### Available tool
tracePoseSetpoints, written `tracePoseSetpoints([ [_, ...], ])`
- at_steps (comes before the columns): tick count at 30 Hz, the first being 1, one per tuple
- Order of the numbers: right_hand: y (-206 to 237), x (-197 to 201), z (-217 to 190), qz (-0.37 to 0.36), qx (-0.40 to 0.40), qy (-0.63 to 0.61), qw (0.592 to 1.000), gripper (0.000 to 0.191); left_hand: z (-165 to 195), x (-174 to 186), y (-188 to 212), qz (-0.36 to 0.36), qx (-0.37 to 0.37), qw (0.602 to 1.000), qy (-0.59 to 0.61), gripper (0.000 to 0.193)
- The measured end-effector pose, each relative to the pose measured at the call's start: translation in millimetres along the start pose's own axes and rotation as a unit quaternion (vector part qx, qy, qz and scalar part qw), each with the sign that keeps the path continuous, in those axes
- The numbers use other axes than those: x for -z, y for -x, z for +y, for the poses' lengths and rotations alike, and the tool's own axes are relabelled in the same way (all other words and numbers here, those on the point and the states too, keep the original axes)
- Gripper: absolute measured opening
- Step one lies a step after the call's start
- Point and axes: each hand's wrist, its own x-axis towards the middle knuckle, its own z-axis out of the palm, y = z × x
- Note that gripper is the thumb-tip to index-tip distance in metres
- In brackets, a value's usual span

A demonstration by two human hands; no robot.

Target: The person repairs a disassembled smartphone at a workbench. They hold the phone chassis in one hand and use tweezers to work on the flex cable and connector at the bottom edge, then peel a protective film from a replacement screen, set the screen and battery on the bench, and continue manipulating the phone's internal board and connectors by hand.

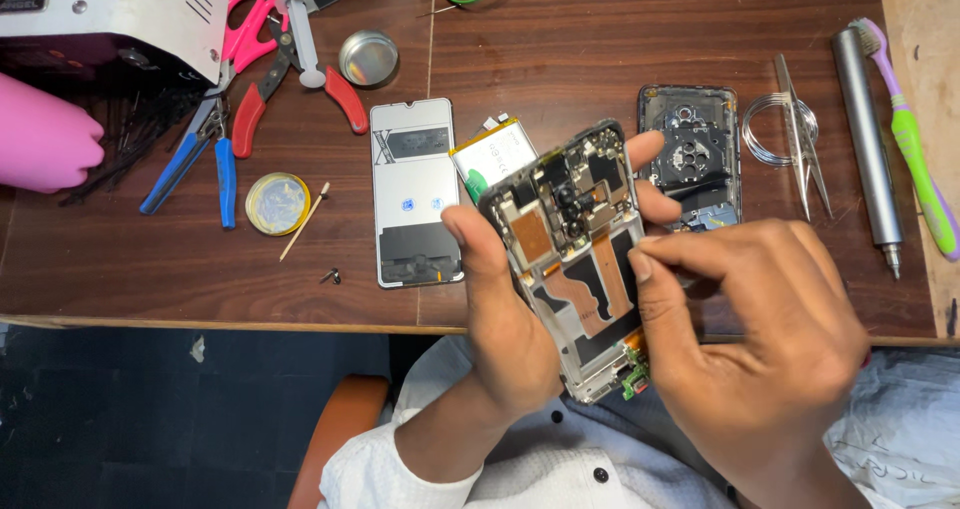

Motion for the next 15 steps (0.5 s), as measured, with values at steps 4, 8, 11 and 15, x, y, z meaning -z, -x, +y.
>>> tracePoseSetpoints([
  [4,5.5,-2.8,0.7,0.01,0.013,0.019,1.0,0.015,2.0,-5.1,4.0,0.003,-0.003,0.999,-0.05,0.114],
  [8,10.0,-2.4,0.1,0.002,-0.065,-0.087,0.994,0.012,4.8,-8.3,4.0,0.011,0.026,1.0,-0.006,0.114],
  [11,12.3,-1.3,-0.3,-0.001,-0.106,-0.099,0.989,0.01,4.7,-9.6,5.3,-0.001,0.019,1.0,-0.002,0.111],
  [15,15.1,0.2,0.7,-0.003,-0.134,-0.11,0.985,0.01,2.8,-8.5,7.1,-0.009,0.017,1.0,-0.008,0.11],
])
